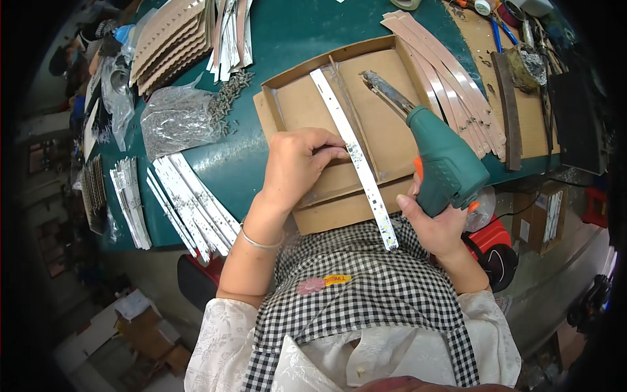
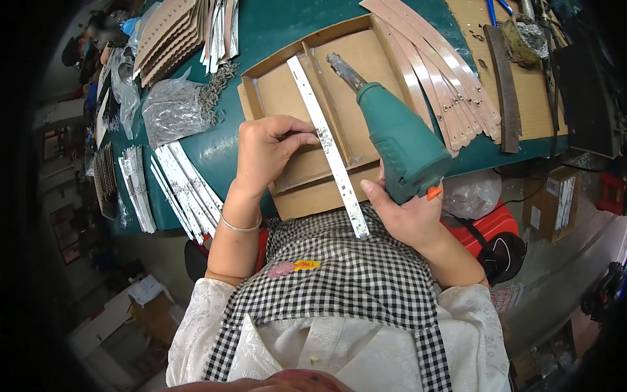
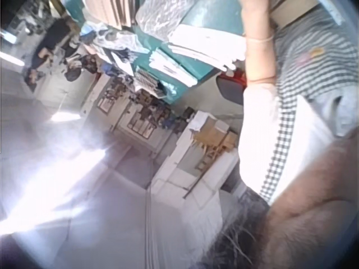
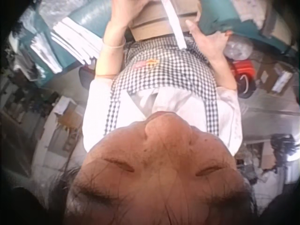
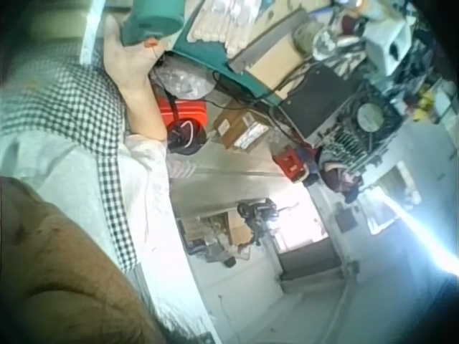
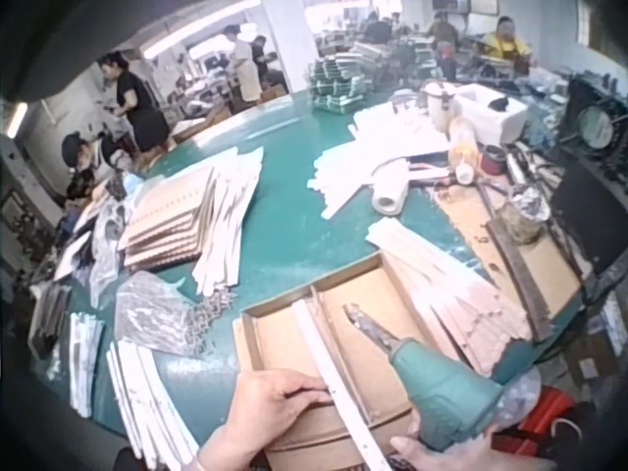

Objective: The person uses a soldering iron to apply heat to specific points on a white LED strip. They hold the strip steady with their left hand while manipulating the tool with their right hand. The person repeatedly picks up new strips from a pile on the table and places the finished ones into a cardboard box.

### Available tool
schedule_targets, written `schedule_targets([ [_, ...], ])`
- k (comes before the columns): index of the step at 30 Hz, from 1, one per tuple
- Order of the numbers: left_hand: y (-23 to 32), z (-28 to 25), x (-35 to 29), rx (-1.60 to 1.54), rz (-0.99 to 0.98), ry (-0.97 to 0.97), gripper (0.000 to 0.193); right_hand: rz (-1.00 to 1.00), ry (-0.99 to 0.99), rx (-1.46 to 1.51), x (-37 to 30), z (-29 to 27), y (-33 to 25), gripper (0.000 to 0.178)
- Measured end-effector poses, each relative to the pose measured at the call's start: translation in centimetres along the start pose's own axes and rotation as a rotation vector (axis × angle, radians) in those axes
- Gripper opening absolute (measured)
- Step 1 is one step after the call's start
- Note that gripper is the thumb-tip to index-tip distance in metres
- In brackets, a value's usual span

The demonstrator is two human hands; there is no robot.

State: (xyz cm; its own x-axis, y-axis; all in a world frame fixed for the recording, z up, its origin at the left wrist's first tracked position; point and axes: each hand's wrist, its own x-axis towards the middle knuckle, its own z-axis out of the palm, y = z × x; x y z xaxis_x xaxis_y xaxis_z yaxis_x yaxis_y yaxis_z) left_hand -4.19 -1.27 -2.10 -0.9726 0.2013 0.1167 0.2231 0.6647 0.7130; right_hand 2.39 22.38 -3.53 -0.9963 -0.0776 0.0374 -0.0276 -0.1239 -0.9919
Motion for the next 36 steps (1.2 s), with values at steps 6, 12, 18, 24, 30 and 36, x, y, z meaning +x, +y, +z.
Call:
schedule_targets([
  [6,-0.1,-0.1,-0.3,-0.156,-0.155,-0.001,0.009,-0.018,-0.063,-0.056,0.0,-0.3,0.4,0.046],
  [12,2.2,-0.6,-0.8,-0.846,-0.37,-0.14,0.01,-0.032,-0.096,0.067,1.3,1.1,-0.5,0.036],
  [18,3.1,-0.4,-1.8,-1.126,-0.405,-0.264,0.013,-0.017,-0.045,0.151,2.6,2.9,-1.3,0.02],
  [24,3.1,-0.2,-2.3,-1.084,-0.377,-0.255,0.011,-0.069,-0.015,0.179,2.4,3.5,-0.3,0.021],
  [30,3.5,0.4,-3.1,-0.784,-0.25,-0.121,0.011,-0.07,0.01,0.218,2.6,3.6,0.1,0.023],
  [36,3.8,-0.8,-2.8,-0.301,-0.094,-0.027,0.007,-0.264,-0.075,-0.173,2.9,2.9,1.2,0.027],
])
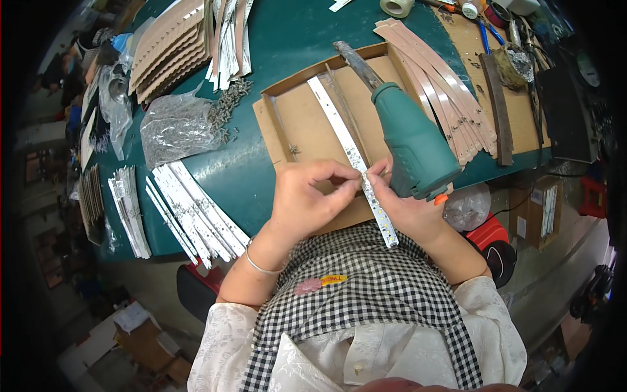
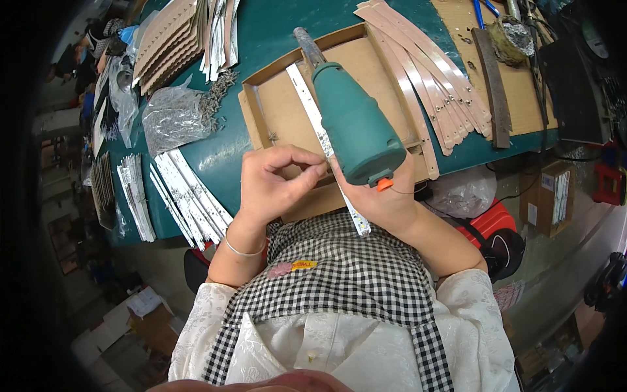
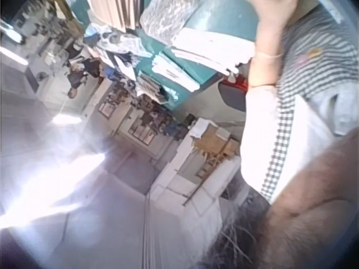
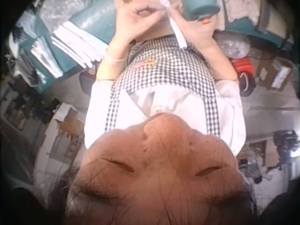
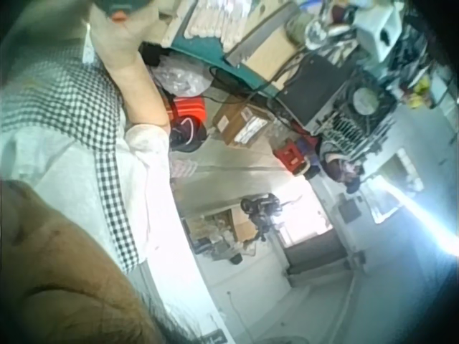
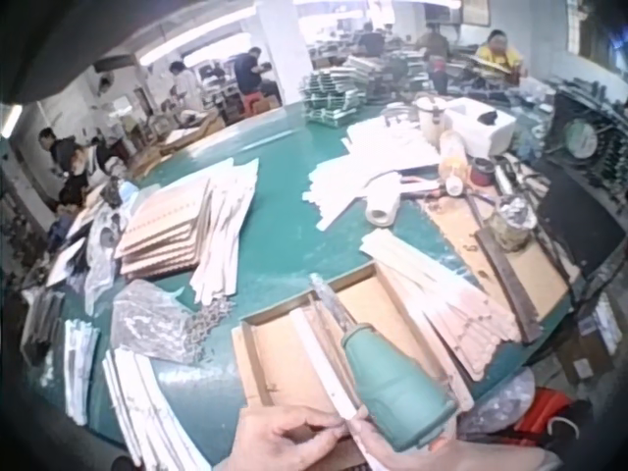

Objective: The person uses a soldering iron to apply heat to specific points on a white LED strip. They hold the strip steady with their left hand while manipulating the tool with their right hand. The person repeatedly picks up new strips from a pile on the table and places the finished ones into a cardboard box.

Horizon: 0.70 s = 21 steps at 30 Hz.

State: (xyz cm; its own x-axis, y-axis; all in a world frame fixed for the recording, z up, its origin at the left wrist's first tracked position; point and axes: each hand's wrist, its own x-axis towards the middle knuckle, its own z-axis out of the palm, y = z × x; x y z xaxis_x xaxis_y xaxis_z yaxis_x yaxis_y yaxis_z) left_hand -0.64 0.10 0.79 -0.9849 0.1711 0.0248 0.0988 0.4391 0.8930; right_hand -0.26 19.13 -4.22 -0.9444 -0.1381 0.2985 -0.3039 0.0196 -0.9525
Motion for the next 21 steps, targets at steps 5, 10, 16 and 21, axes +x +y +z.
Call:
schedule_targets([
  [5,-2.3,-0.3,1.4,0.143,-0.039,0.11,0.009,0.148,-0.003,-0.068,-0.5,-1.3,-0.8,0.026],
  [10,-3.1,0.1,2.3,0.227,-0.02,0.085,0.01,0.14,0.046,0.032,-1.5,-1.5,0.5,0.035],
  [16,-3.4,0.4,2.3,0.214,-0.03,0.083,0.011,0.145,0.069,0.085,-1.7,-1.4,0.8,0.034],
  [21,-3.7,0.3,2.1,0.231,-0.01,0.086,0.01,0.22,0.002,0.064,-1.6,-1.5,0.3,0.026],
])
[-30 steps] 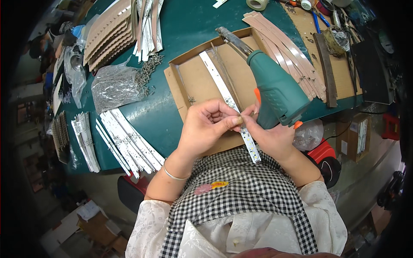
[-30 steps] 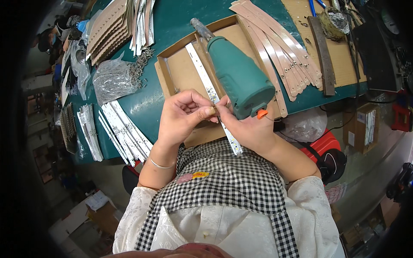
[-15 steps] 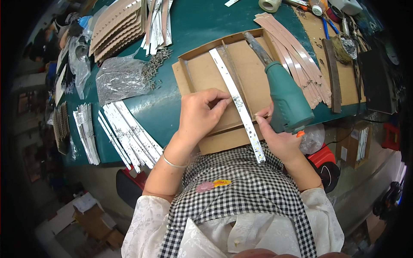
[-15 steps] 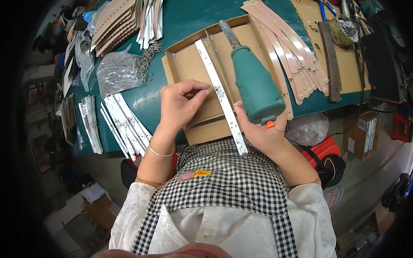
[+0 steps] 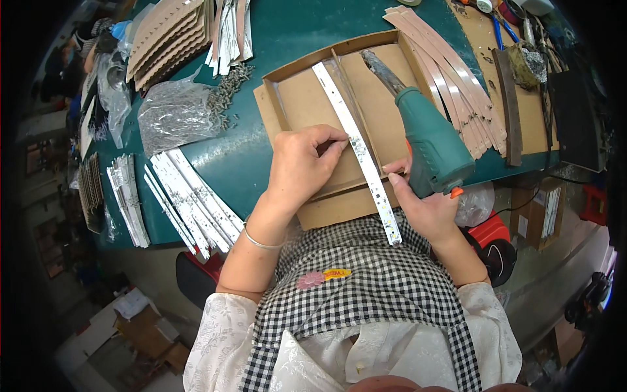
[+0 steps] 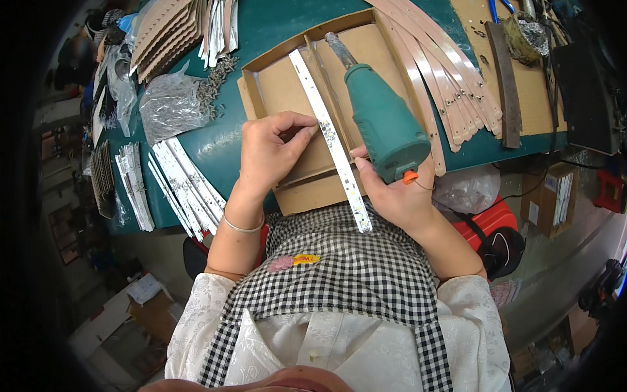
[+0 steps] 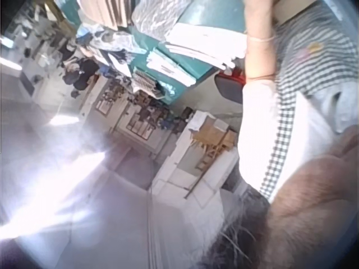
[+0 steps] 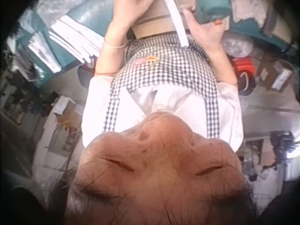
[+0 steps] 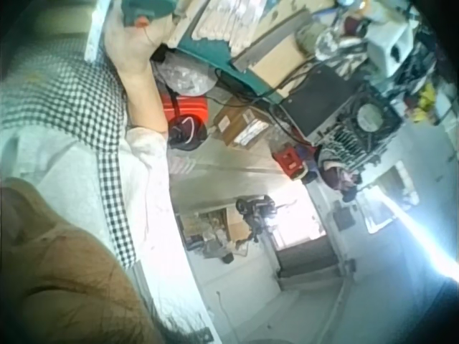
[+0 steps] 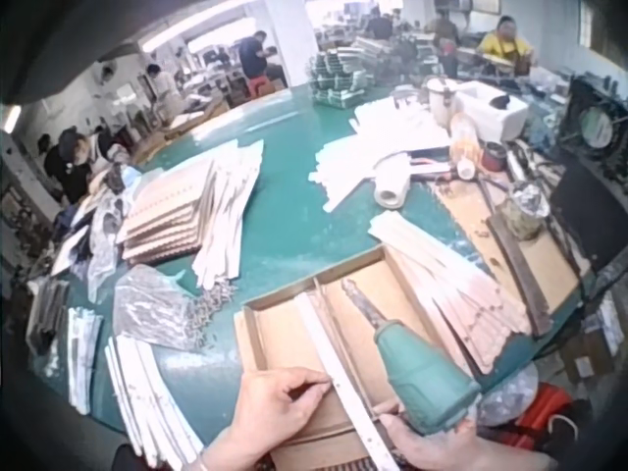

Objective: The person uses a soldering iron to apply heat to specific points on a white LED strip. They hold the strip steady with their left hand while manipulating the tool with their right hand. The person repeatedly picks up new strips from a pile on the table and places the finished ones into a cardboard box.

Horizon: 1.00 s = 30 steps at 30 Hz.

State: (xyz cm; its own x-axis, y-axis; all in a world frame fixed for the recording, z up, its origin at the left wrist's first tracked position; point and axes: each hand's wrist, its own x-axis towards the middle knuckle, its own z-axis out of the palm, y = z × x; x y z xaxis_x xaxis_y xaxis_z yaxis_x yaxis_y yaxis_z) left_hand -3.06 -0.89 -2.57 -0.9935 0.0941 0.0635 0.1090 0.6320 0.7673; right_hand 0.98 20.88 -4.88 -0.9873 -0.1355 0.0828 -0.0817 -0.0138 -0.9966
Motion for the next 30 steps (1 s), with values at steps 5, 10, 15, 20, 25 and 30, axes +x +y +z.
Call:
schedule_targets([
  [5,0.2,-0.1,0.1,0.006,0.023,-0.009,0.01,0.014,0.003,0.002,0.3,0.2,0.1,0.035],
  [10,0.1,0.1,0.1,0.015,0.079,-0.006,0.012,0.082,0.047,0.006,0.3,0.7,-0.1,0.031],
  [15,-0.7,0.4,-0.1,0.048,0.174,0.03,0.011,0.09,0.074,-0.044,0.3,0.9,-0.1,0.027],
  [20,0.2,0.1,-0.1,0.002,0.084,0.034,0.01,0.105,0.106,0.047,0.1,0.8,-0.8,0.043],
  [25,0.2,-0.1,-0.2,-0.016,0.021,0.023,0.008,0.113,0.136,0.18,-1.5,-3.3,-3.7,0.062],
  [30,-0.1,0.2,-0.3,-0.015,0.028,0.034,0.008,0.19,-0.059,0.231,-3.2,-7.4,-3.3,0.066],
])
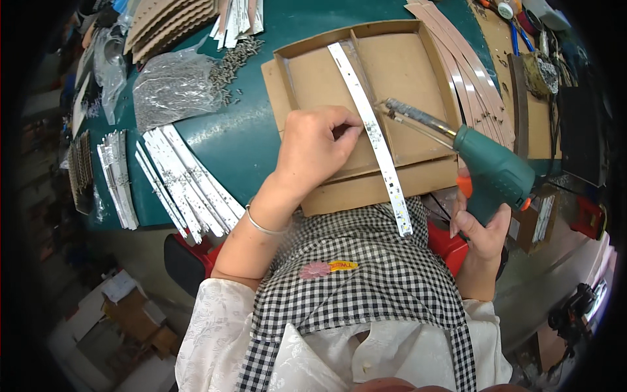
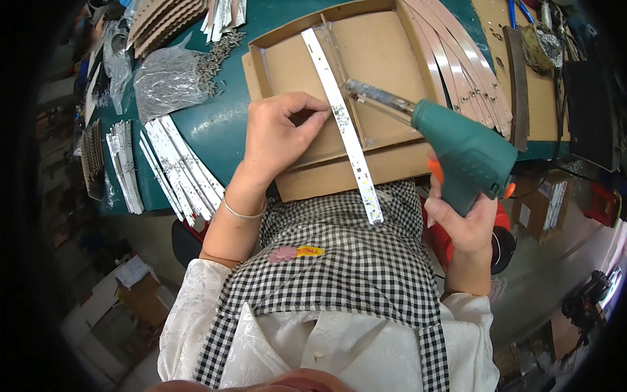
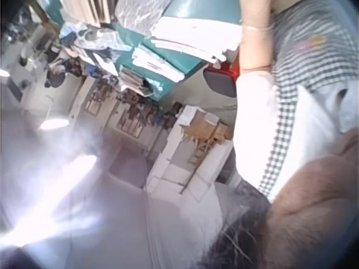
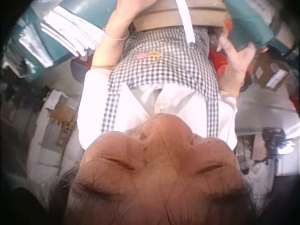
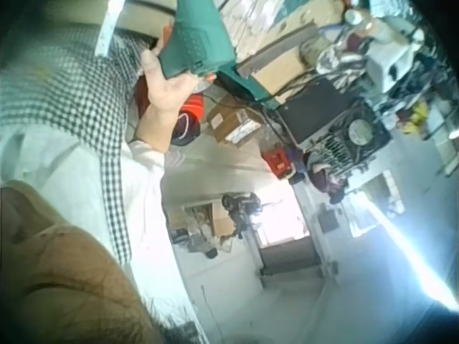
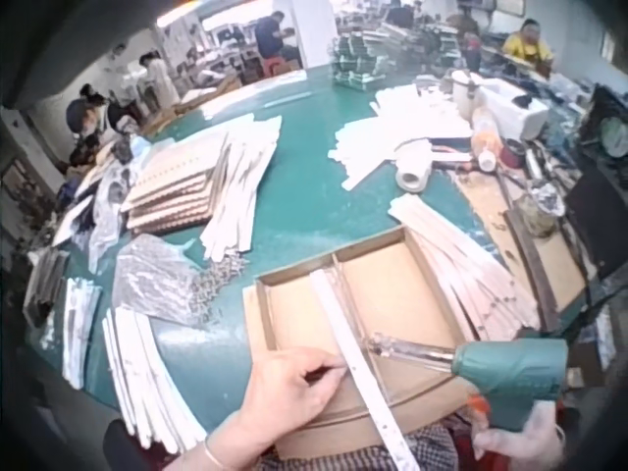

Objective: The person uses a soldering iron to apply heat to specific points on a white LED strip. They hold the strip steady with their left hand while manipulating the tool with their right hand. The person repeatedly picks up new strips from a pile on the table and places the finished ones into a cardboard box.

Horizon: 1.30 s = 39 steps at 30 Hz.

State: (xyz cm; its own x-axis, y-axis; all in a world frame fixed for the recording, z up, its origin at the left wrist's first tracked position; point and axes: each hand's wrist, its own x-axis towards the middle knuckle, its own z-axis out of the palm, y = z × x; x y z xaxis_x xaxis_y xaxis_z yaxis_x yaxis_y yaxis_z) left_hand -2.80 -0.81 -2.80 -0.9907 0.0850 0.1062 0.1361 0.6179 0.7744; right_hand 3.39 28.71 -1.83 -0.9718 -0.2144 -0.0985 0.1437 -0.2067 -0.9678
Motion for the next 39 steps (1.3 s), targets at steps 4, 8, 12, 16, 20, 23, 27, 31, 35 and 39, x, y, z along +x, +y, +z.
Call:
schedule_targets([
  [4,0.1,0.0,0.2,0.034,0.023,-0.009,0.009,-0.017,-0.034,0.0,-0.7,0.1,0.1,0.063],
  [8,0.0,0.0,0.2,0.035,0.032,-0.008,0.008,0.045,-0.022,-0.008,-0.7,0.3,-0.5,0.059],
  [12,0.0,0.0,0.2,0.025,0.02,-0.005,0.009,0.117,-0.029,-0.016,-0.7,0.1,-0.6,0.058],
  [16,-0.1,0.0,0.1,0.033,0.028,0.002,0.009,0.18,-0.072,0.015,-0.6,-0.7,-0.6,0.056],
  [20,-0.1,0.0,0.1,0.053,0.035,-0.004,0.009,0.146,-0.016,0.002,-0.1,0.0,-1.2,0.056],
  [23,-0.2,0.1,0.1,0.055,0.036,-0.005,0.009,0.108,-0.011,-0.053,-0.1,0.1,-1.5,0.055],
  [27,-0.4,0.2,0.1,0.067,0.051,-0.007,0.009,0.087,-0.064,-0.138,-0.3,-0.7,-0.8,0.05],
  [31,-0.3,0.1,0.1,0.078,0.068,0.0,0.009,0.076,-0.081,-0.226,-0.2,-0.5,-1.2,0.043],
  [35,-0.4,0.2,0.1,0.074,0.062,-0.002,0.009,0.079,-0.089,-0.287,-0.3,-0.4,-1.4,0.042],
  [39,-0.4,0.2,0.1,0.074,0.059,-0.009,0.008,0.132,-0.106,-0.308,-0.3,-0.4,-2.2,0.042],
])
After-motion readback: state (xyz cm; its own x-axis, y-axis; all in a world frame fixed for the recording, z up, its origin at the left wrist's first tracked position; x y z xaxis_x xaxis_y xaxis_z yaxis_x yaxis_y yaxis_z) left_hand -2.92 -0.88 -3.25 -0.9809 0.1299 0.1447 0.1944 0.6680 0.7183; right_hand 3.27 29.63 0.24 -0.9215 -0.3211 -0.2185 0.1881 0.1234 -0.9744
